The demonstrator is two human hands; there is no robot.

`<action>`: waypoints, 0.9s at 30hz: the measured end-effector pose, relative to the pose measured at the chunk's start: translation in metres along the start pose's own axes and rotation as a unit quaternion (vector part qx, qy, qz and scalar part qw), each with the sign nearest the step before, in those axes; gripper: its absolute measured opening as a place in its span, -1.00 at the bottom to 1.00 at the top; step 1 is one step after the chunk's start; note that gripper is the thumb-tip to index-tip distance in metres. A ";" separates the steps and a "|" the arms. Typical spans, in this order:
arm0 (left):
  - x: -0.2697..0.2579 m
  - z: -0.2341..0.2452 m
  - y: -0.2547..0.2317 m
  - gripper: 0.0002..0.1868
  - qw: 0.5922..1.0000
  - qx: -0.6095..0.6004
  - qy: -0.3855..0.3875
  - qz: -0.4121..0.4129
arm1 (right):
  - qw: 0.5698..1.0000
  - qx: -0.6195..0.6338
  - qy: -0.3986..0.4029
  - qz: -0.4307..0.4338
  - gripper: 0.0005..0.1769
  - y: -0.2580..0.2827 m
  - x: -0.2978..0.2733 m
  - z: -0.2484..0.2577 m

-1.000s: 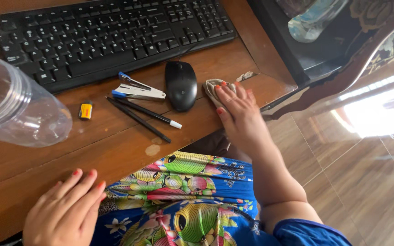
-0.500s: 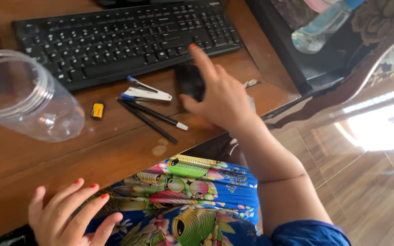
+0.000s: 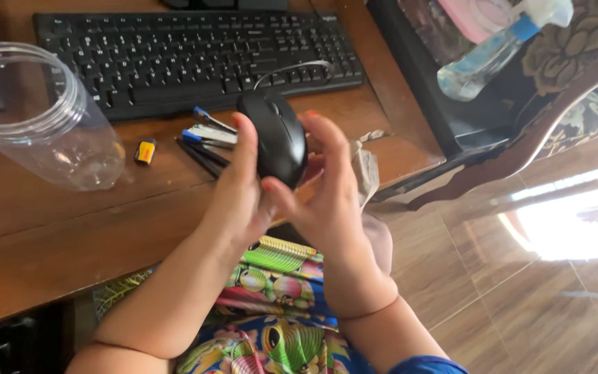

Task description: The person cleans a wooden desk using a spray bottle and cloth. They wipe the desk surface, move a laptop and keyboard aside, clean a computer mouse, and wipe the side of a nearby cabinet.

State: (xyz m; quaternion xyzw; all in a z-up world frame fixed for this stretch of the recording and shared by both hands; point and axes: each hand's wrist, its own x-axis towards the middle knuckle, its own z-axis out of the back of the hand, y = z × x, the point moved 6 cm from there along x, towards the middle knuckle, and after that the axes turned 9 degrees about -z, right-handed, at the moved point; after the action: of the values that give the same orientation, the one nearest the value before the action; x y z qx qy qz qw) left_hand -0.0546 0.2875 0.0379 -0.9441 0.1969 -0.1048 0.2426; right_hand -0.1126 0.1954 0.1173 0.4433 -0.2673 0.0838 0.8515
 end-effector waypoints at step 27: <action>0.009 0.043 0.032 -0.14 0.966 -0.252 0.022 0.053 | 0.983 -0.058 -0.007 0.176 -0.67 -0.008 -0.018 -0.053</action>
State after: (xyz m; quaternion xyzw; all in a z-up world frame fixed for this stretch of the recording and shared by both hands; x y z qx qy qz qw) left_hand -0.0438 0.2762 -0.0145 -0.9606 0.2714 -0.0593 -0.0019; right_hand -0.1041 0.2346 0.0773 0.3399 -0.3518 0.2132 0.8457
